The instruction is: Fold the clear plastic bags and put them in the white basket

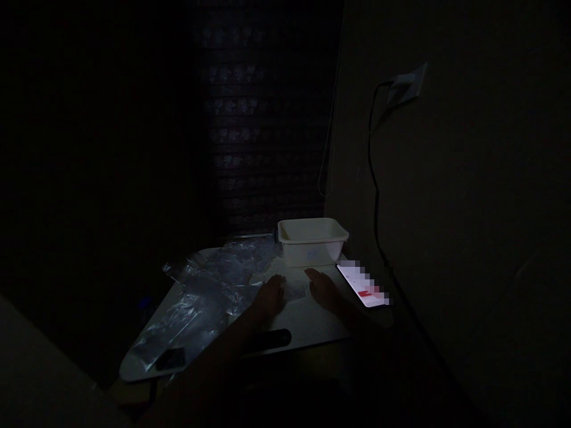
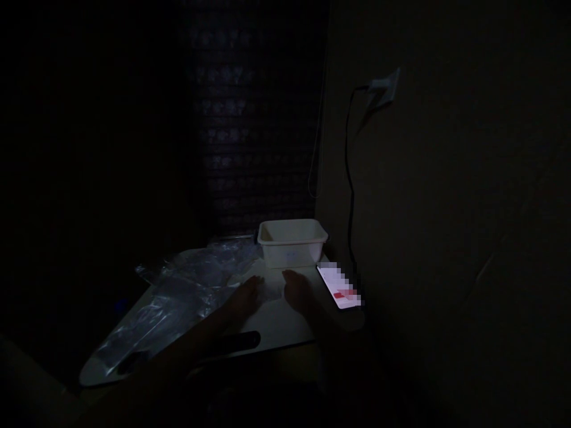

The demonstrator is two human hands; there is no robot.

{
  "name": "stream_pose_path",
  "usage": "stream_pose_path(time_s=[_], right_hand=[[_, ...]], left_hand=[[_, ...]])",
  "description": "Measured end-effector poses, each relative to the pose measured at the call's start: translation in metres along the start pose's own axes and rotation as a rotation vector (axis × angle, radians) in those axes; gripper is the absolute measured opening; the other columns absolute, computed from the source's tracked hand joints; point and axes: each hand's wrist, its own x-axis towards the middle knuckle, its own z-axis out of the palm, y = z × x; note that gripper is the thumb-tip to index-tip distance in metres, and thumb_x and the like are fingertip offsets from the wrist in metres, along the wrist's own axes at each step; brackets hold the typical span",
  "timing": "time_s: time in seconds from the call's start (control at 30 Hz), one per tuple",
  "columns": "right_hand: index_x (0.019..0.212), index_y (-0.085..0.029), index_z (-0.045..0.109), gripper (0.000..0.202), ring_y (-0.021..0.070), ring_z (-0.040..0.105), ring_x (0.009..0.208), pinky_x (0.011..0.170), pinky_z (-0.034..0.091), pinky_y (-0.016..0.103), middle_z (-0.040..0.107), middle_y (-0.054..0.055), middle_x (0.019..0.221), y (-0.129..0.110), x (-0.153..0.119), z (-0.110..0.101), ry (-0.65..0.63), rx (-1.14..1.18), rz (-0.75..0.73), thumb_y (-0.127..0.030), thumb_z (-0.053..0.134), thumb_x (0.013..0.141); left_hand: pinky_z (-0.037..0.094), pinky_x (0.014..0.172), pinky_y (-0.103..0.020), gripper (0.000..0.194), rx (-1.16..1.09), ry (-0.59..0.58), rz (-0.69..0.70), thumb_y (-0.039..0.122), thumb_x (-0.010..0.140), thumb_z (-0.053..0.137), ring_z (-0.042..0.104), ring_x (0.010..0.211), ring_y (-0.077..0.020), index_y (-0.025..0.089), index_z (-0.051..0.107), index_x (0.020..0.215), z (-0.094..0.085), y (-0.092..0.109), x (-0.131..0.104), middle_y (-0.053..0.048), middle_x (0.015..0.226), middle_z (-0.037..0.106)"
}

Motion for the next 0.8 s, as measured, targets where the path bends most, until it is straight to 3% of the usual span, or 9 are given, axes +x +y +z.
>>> stream_pose_path(time_s=[0.1, 0.17, 0.4, 0.8], right_hand=[[0.114, -0.011, 0.040, 0.043, 0.0177, 0.032, 0.112, 0.094, 0.021, 0.036, 0.040, 0.011, 0.121, -0.014, -0.001, 0.005, -0.066, -0.149, -0.140, -0.016, 0.032, 0.072], [0.118, -0.012, 0.036, 0.043, 0.0179, 0.028, 0.115, 0.094, 0.019, 0.038, 0.035, 0.010, 0.124, -0.023, 0.000, 0.010, -0.111, -0.174, -0.151, -0.025, 0.027, 0.078], [0.119, -0.023, 0.034, 0.042, 0.0195, 0.023, 0.117, 0.092, 0.015, 0.047, 0.031, 0.007, 0.127, -0.031, -0.003, 0.030, -0.198, -0.189, -0.182, -0.036, 0.021, 0.081], [0.120, -0.019, 0.033, 0.047, 0.0186, 0.022, 0.117, 0.093, 0.006, 0.048, 0.030, 0.010, 0.126, -0.034, -0.014, 0.030, -0.238, -0.232, -0.179, -0.040, 0.017, 0.080]], left_hand=[[0.017, 0.093, -0.041, 0.045, 0.404, -0.065, 0.061, 0.022, 0.076, 0.027, 0.022, 0.117, -0.0207, 0.008, 0.030, 0.120, 0.005, 0.003, -0.009, -0.013, 0.126, 0.029], [0.015, 0.093, -0.044, 0.047, 0.514, -0.105, 0.062, 0.025, 0.079, 0.021, 0.019, 0.118, -0.0212, 0.007, 0.025, 0.122, 0.006, 0.005, -0.013, -0.013, 0.128, 0.026], [0.014, 0.089, -0.054, 0.046, 0.534, -0.139, 0.063, 0.029, 0.081, 0.013, 0.019, 0.118, -0.0215, 0.013, 0.023, 0.123, 0.004, 0.009, -0.017, -0.010, 0.128, 0.026], [0.011, 0.088, -0.056, 0.048, 0.584, -0.220, 0.032, 0.027, 0.079, 0.018, 0.016, 0.119, -0.0234, 0.012, 0.022, 0.124, 0.004, 0.017, -0.022, -0.011, 0.130, 0.022]])
